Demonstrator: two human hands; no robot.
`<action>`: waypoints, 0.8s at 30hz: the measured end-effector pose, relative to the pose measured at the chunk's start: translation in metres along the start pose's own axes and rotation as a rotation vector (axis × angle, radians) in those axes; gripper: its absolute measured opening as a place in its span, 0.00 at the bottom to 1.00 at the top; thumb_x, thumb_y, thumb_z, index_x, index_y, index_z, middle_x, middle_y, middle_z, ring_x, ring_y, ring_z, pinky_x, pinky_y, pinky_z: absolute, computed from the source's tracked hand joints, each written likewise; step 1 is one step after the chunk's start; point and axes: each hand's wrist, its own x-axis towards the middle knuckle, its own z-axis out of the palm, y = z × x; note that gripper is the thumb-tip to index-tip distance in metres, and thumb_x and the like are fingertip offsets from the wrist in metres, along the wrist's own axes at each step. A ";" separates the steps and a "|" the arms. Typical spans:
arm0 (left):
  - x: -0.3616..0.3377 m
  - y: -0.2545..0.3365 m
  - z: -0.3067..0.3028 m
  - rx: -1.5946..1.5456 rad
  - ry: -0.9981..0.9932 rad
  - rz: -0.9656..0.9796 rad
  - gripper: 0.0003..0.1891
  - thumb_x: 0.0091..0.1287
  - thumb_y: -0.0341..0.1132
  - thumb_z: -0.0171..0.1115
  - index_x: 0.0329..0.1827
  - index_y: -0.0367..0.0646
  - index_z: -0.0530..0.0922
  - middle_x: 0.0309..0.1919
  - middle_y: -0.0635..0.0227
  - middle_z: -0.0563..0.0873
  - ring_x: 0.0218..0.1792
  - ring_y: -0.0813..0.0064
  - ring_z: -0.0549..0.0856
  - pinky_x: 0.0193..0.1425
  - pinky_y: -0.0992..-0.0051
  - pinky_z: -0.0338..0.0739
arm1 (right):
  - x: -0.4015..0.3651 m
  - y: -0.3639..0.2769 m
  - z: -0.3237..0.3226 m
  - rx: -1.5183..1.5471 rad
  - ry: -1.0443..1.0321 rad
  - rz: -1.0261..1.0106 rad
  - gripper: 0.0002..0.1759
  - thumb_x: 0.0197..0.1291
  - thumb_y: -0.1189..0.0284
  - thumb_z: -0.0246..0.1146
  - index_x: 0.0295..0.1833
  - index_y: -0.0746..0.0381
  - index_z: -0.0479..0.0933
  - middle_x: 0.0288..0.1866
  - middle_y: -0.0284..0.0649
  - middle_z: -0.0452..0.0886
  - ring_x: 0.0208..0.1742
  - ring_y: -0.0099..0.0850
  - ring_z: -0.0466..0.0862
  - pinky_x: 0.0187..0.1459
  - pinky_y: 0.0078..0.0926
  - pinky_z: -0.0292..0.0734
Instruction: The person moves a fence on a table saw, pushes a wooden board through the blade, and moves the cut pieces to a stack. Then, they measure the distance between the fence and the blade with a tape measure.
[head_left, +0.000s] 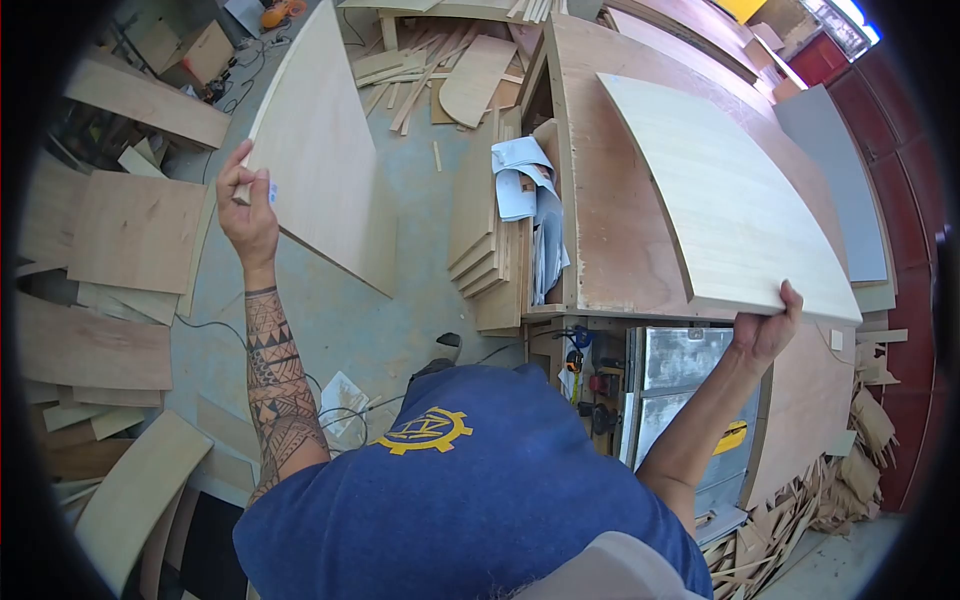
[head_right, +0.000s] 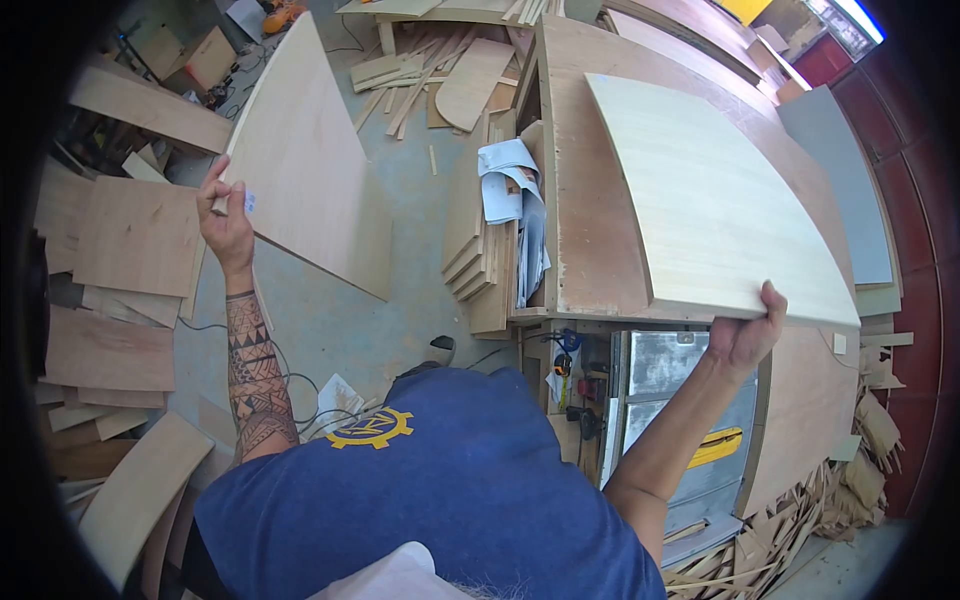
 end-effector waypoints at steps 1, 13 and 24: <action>-0.004 0.000 -0.010 0.007 0.007 0.002 0.08 0.74 0.22 0.64 0.45 0.43 0.72 0.68 0.53 0.83 0.69 0.62 0.80 0.76 0.63 0.70 | 0.009 0.005 0.009 -0.010 -0.054 0.021 0.34 0.65 0.72 0.62 0.73 0.79 0.65 0.71 0.56 0.76 0.72 0.48 0.78 0.78 0.47 0.71; -0.008 -0.031 -0.078 0.147 0.224 -0.138 0.09 0.72 0.22 0.62 0.44 0.43 0.70 0.69 0.51 0.82 0.70 0.61 0.78 0.79 0.61 0.65 | 0.043 0.129 0.161 -0.055 -0.300 0.265 0.35 0.63 0.71 0.61 0.74 0.75 0.64 0.67 0.53 0.77 0.70 0.46 0.78 0.75 0.45 0.72; -0.020 -0.049 -0.094 0.162 0.308 -0.204 0.09 0.72 0.22 0.61 0.44 0.43 0.69 0.72 0.51 0.78 0.71 0.63 0.76 0.78 0.62 0.64 | 0.103 0.330 0.239 -0.303 -0.455 0.736 0.34 0.59 0.70 0.61 0.68 0.76 0.64 0.61 0.57 0.77 0.63 0.52 0.80 0.70 0.49 0.75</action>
